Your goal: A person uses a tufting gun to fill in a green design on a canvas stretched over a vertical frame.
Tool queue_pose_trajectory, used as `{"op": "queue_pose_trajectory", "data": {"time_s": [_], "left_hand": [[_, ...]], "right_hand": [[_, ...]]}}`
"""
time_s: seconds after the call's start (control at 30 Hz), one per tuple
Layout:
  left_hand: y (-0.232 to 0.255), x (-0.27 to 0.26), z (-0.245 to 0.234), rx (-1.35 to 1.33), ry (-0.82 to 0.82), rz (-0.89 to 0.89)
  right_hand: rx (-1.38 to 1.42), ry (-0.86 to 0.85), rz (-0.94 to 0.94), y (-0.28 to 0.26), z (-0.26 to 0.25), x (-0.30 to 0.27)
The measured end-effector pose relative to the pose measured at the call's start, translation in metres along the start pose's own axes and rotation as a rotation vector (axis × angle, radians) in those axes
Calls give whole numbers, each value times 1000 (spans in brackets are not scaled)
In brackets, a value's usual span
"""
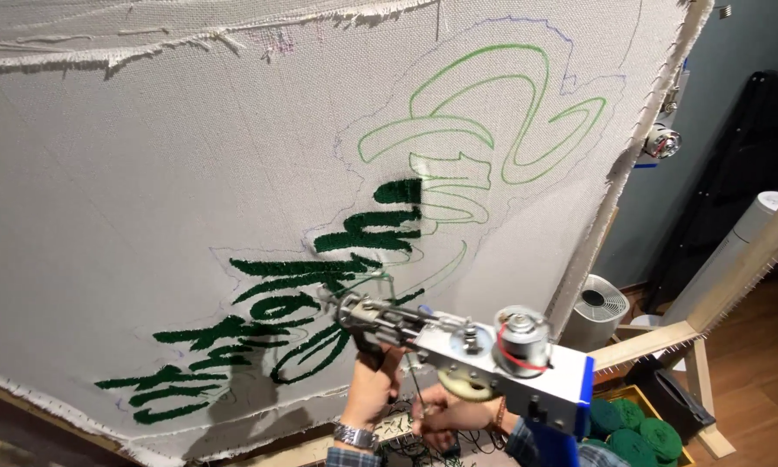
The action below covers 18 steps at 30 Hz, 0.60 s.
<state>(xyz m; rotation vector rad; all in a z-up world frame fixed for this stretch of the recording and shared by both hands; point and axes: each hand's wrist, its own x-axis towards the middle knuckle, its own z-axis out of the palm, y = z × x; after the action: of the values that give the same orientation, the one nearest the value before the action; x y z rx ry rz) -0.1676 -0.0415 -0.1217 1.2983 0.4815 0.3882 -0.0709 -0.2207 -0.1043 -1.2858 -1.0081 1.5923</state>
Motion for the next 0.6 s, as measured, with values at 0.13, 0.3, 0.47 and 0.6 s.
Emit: {"op": "queue_pose_trajectory", "data": {"time_s": [0.13, 0.3, 0.47, 0.6], "left_hand": [[-10, -19, -32, -114, 245, -132], [-76, 0, -134, -171, 581, 4], [-42, -62, -187, 30, 849, 74], [-31, -101, -223, -34, 939, 228]], "right_hand": [[-383, 335, 211, 31, -37, -9], [-786, 723, 519, 195, -223, -83], [-877, 937, 1007, 194, -247, -241], [-762, 1264, 1261, 224, -283, -366]]}}
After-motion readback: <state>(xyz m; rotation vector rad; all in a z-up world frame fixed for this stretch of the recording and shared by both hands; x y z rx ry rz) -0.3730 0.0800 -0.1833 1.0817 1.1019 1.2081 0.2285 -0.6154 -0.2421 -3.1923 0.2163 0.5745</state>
